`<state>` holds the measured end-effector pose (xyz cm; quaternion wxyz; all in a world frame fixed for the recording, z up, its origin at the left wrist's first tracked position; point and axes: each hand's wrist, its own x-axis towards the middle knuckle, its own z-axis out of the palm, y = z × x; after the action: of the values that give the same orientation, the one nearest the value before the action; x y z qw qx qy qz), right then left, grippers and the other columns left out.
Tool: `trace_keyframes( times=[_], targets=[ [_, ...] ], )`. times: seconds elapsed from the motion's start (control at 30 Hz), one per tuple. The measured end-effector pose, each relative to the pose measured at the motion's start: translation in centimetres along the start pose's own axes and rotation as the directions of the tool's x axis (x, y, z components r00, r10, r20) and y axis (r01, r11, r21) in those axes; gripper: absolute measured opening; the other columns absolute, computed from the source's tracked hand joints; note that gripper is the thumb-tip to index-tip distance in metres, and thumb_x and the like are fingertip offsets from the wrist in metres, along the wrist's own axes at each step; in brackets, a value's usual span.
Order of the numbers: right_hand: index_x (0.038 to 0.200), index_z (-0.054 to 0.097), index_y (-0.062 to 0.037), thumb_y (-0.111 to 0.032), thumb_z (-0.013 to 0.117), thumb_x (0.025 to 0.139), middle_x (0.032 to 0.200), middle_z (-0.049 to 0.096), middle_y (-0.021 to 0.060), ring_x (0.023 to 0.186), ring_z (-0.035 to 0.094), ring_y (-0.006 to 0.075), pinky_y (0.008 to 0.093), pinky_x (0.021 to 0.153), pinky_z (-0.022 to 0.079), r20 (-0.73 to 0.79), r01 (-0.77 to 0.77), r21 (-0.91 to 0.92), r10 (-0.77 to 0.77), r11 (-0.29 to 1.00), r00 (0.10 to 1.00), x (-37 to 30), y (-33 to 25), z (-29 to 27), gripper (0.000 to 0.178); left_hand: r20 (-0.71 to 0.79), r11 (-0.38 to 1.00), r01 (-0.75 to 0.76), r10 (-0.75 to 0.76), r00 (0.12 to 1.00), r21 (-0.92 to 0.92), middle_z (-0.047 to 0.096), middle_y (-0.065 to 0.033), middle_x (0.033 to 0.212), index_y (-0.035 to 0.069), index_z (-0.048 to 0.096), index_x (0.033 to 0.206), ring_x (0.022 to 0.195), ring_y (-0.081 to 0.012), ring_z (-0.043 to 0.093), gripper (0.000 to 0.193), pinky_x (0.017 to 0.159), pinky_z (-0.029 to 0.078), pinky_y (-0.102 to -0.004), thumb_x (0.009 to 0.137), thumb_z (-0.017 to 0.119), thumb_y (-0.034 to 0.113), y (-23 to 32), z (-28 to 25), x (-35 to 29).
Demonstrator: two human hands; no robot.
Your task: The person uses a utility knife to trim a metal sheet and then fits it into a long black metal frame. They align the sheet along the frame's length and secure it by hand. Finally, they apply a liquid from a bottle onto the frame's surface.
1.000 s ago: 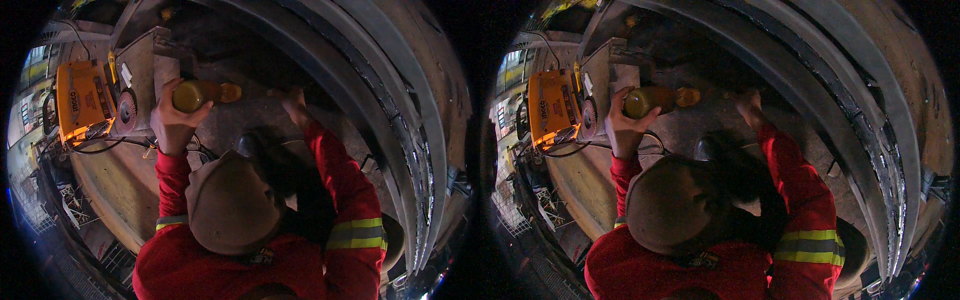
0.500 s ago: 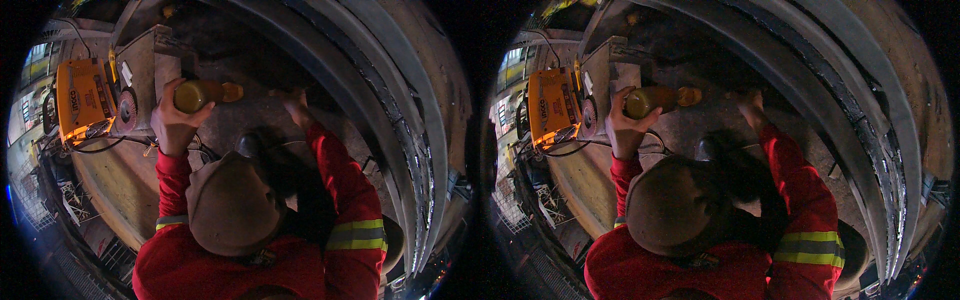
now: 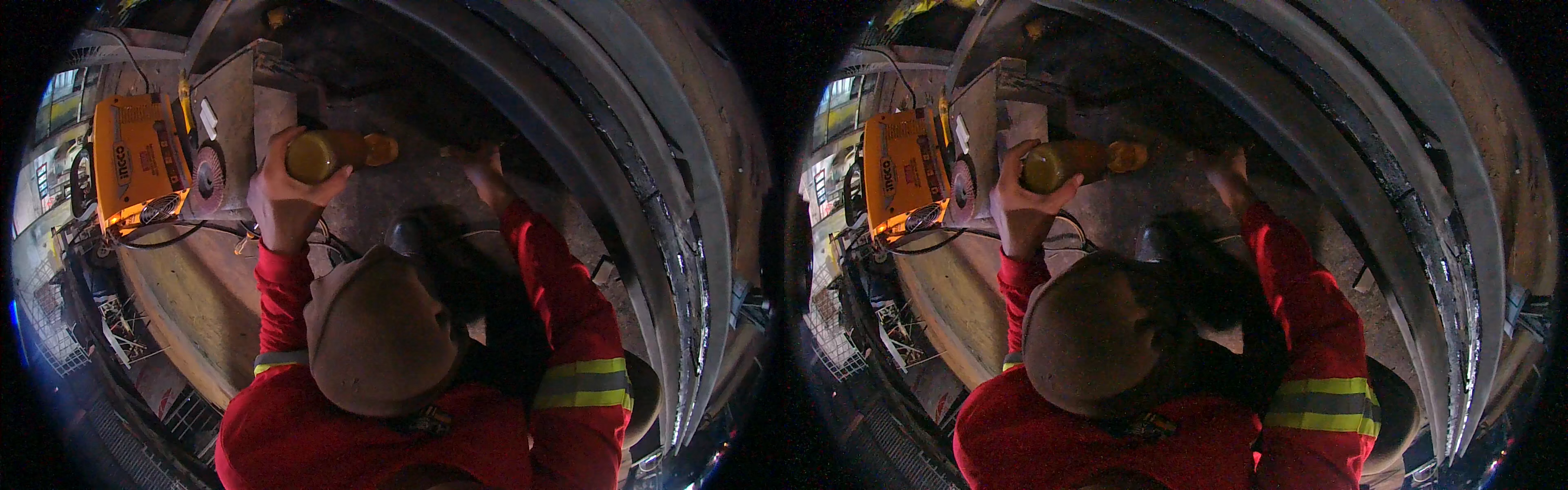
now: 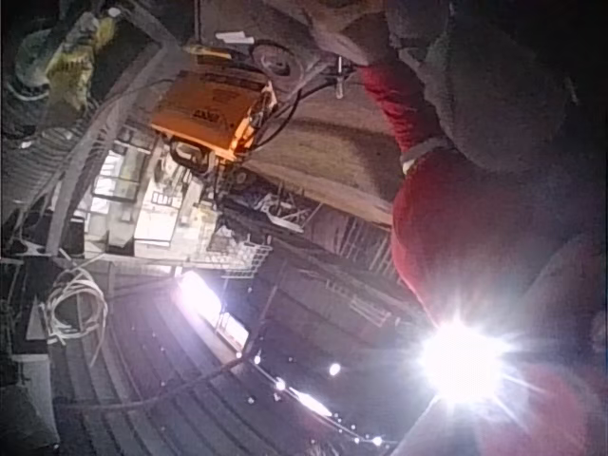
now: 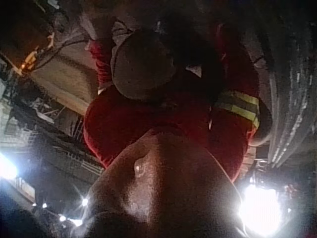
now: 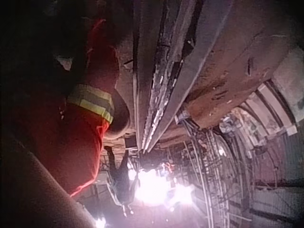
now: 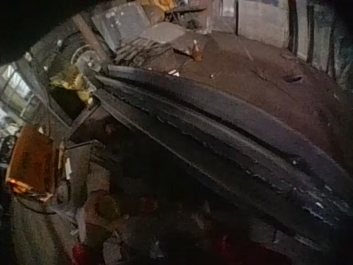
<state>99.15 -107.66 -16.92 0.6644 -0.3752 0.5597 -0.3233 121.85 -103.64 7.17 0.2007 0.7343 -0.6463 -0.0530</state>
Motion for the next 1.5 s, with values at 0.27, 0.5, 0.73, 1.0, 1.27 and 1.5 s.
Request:
trace_keyframes(
  times=[0.27, 0.5, 0.73, 1.0, 1.27, 1.5],
  targets=[
    [0.112, 0.066, -0.0005, -0.015, 0.074, 0.076, 0.111, 0.066, 0.0065, 0.099, 0.058, 0.0166, 0.0333, 0.087, 0.046, 0.019, -0.051, -0.123, 0.054, 0.991, 0.998, -0.1, -0.9, 0.5, 0.039, -0.005, 0.999, 0.007, -0.007, 1.0, -0.033, 0.069, -0.0131, 0.092, 0.009, 0.06, 0.111, 0.082, -0.0284, 0.07, 0.064, 0.069, 0.056, -0.0366, 0.059, 0.087, 0.034, -0.8, 0.2, -0.3],
    [0.117, 0.063, 0.0009, -0.015, 0.072, 0.08, 0.115, 0.064, 0.0076, 0.101, 0.058, 0.0162, 0.0337, 0.086, 0.047, 0.039, -0.097, -0.181, 0.106, 0.979, 0.994, 0.2, -0.7, 0.1, 0.042, -0.009, 0.999, 0.007, -0.008, 1.0, -0.048, 0.069, -0.0129, 0.092, 0.008, 0.06, 0.111, 0.082, -0.0285, 0.07, 0.065, 0.068, 0.055, -0.0364, 0.058, 0.087, 0.034, -0.4, 0.1, -0.2],
    [0.125, 0.055, 0.0025, -0.012, 0.07, 0.081, 0.124, 0.059, 0.0089, 0.109, 0.055, 0.0185, 0.0346, 0.093, 0.044, 0.031, -0.1, -0.145, 0.105, 0.984, 0.994, -1.3, -3.1, 0.8, 0.049, -0.029, 1.0, -0.023, 0.023, 0.999, -0.015, 0.069, -0.0124, 0.092, 0.009, 0.06, 0.111, 0.081, -0.029, 0.07, 0.064, 0.068, 0.055, -0.0366, 0.058, 0.087, 0.034, -0.9, 0.2, -0.4],
    [0.12, 0.06, 0.0016, -0.01, 0.071, 0.081, 0.113, 0.065, 0.0078, 0.099, 0.059, 0.0171, 0.0333, 0.087, 0.047, 0.039, -0.024, -0.173, 0.031, 0.985, 0.999, 1.7, 2.7, -1.0, 0.042, -0.022, 0.999, -0.031, 0.031, 0.999, 0.011, 0.069, -0.0121, 0.092, 0.011, 0.059, 0.111, 0.08, -0.0303, 0.069, 0.065, 0.068, 0.055, -0.0378, 0.058, 0.087, 0.036, -0.1, 0.3, -0.3],
    [0.115, 0.063, 0.0012, -0.015, 0.075, 0.078, 0.109, 0.066, 0.0071, 0.092, 0.06, 0.016, 0.0317, 0.083, 0.048, 0.113, -0.136, -0.152, 0.154, 0.979, 0.982, -0.4, -0.8, 0.3, 0.042, 0.01, 0.999, 0.009, -0.009, 1.0, 0.035, 0.069, -0.013, 0.094, 0.01, 0.059, 0.111, 0.082, -0.0289, 0.07, 0.064, 0.068, 0.055, -0.0373, 0.059, 0.087, 0.036, -0.6, -0.3, -1.0],
    [0.114, 0.064, -0.0001, -0.018, 0.074, 0.08, 0.106, 0.067, 0.0071, 0.09, 0.061, 0.0164, 0.0328, 0.081, 0.048, -0.018, 0.1, -0.029, -0.1, 0.995, 0.995, 1.3, 2.8, 1.3, 0.039, -0.041, 0.994, -0.015, 0.019, 0.999, 0.105, 0.068, -0.0126, 0.1, 0.004, 0.057, 0.121, 0.09, -0.0233, 0.068, 0.074, 0.077, 0.054, -0.0344, 0.062, 0.087, 0.038, -5.5, -2.1, -0.8]
  ],
)
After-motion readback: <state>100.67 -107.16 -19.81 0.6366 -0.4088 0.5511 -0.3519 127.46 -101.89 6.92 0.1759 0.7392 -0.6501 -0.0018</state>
